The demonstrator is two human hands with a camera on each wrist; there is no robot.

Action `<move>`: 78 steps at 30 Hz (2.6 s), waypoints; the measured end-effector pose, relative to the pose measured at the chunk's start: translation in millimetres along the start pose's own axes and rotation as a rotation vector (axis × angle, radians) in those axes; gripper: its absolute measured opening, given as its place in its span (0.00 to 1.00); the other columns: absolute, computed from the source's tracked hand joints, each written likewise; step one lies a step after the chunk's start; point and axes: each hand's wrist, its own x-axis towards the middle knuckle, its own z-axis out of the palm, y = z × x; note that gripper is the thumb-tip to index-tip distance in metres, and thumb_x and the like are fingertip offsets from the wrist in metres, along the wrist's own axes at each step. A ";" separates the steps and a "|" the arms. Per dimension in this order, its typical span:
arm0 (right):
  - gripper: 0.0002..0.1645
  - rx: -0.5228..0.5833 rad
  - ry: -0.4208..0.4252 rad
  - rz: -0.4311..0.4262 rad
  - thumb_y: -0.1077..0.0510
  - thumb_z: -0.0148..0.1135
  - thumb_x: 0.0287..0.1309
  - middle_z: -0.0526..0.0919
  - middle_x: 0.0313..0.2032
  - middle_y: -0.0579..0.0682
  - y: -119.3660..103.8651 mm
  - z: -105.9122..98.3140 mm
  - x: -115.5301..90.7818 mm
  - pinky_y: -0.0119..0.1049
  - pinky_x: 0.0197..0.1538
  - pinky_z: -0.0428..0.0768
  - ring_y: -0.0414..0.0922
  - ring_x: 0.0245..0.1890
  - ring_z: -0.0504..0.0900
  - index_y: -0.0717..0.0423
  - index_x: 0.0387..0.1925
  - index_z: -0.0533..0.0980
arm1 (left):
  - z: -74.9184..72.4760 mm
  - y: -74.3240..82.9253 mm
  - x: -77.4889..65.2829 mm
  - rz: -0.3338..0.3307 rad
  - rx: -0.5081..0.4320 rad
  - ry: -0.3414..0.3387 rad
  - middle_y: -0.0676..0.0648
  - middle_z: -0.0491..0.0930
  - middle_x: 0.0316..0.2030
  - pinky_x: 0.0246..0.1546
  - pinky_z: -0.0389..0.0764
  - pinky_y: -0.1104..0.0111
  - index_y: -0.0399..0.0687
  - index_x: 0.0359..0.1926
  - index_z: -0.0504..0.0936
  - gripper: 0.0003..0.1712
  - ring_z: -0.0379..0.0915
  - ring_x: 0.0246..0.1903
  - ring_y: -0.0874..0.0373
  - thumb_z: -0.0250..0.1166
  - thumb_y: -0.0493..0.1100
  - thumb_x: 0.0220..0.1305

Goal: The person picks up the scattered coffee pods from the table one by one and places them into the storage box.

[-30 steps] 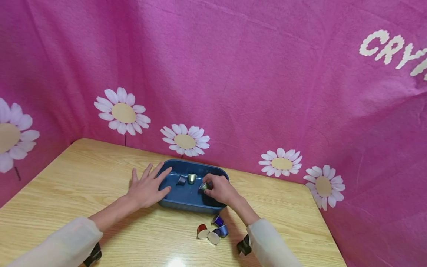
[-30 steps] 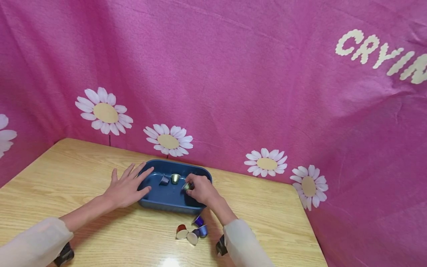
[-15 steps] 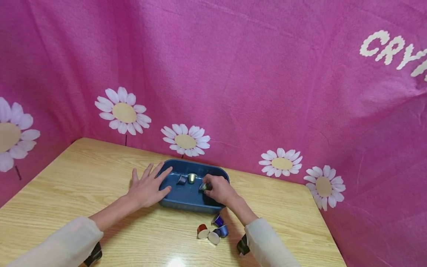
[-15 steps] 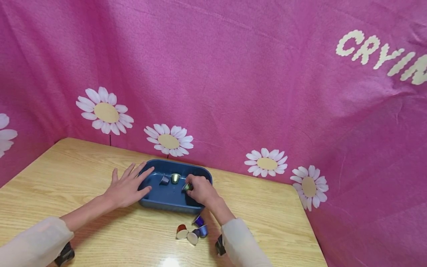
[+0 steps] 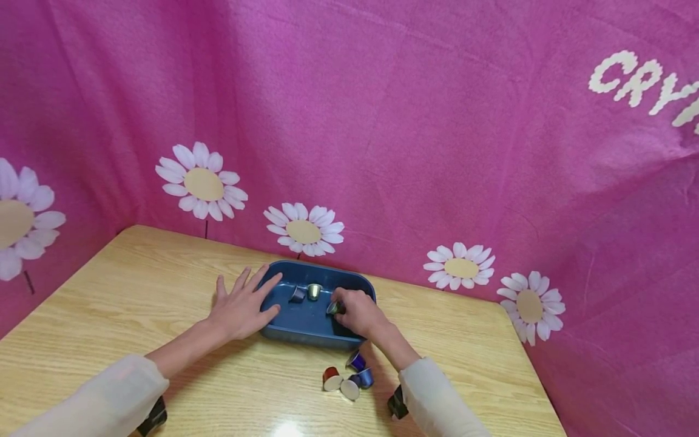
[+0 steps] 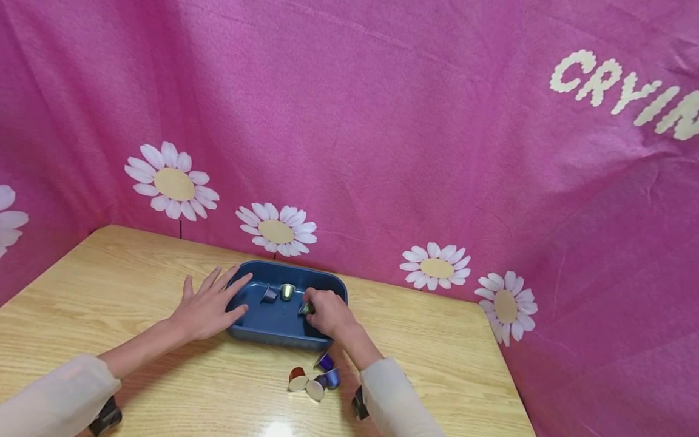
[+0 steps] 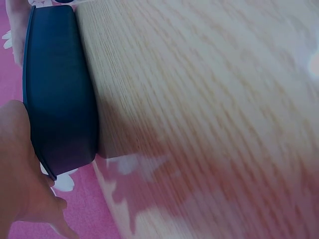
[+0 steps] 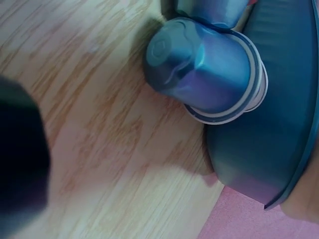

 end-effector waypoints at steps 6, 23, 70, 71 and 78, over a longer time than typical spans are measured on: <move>0.16 -0.021 -0.017 0.022 0.64 0.72 0.55 0.84 0.35 0.49 -0.9 0.9 -0.1 0.38 0.38 0.80 0.41 0.31 0.78 0.57 0.45 0.80 | 0.2 -0.3 0.1 0.000 -0.005 0.001 0.38 0.53 0.75 0.59 0.36 0.24 0.51 0.76 0.62 0.40 0.44 0.72 0.30 0.61 0.57 0.67; 0.17 -0.048 0.017 0.011 0.62 0.73 0.54 0.82 0.39 0.51 -0.8 1.4 -1.9 0.44 0.43 0.81 0.46 0.38 0.81 0.56 0.47 0.79 | 0.9 0.4 0.4 -0.003 0.004 -0.001 0.37 0.53 0.75 0.59 0.37 0.24 0.51 0.76 0.62 0.40 0.45 0.72 0.30 0.60 0.57 0.67; 0.29 0.494 -0.173 0.212 0.53 0.74 0.57 0.78 0.56 0.55 6.8 -41.9 -174.6 0.52 0.50 0.81 0.59 0.53 0.77 0.58 0.57 0.74 | 0.9 1.4 -1.7 0.014 -0.004 0.014 0.36 0.53 0.75 0.58 0.36 0.23 0.52 0.75 0.63 0.39 0.45 0.71 0.28 0.61 0.56 0.67; 0.29 0.497 -0.182 0.217 0.54 0.74 0.56 0.78 0.56 0.55 6.3 -40.4 -175.2 0.51 0.50 0.81 0.58 0.52 0.77 0.58 0.57 0.75 | 0.8 1.8 -1.5 0.014 -0.004 0.014 0.36 0.53 0.75 0.58 0.36 0.23 0.52 0.75 0.63 0.39 0.45 0.71 0.28 0.61 0.56 0.67; 0.28 0.494 -0.235 0.283 0.56 0.77 0.52 0.79 0.52 0.50 2.3 -32.4 -175.1 0.46 0.47 0.83 0.54 0.49 0.79 0.54 0.54 0.77 | 1.2 1.7 -1.5 0.014 0.002 0.011 0.36 0.53 0.75 0.58 0.37 0.23 0.52 0.75 0.63 0.39 0.45 0.71 0.28 0.60 0.57 0.67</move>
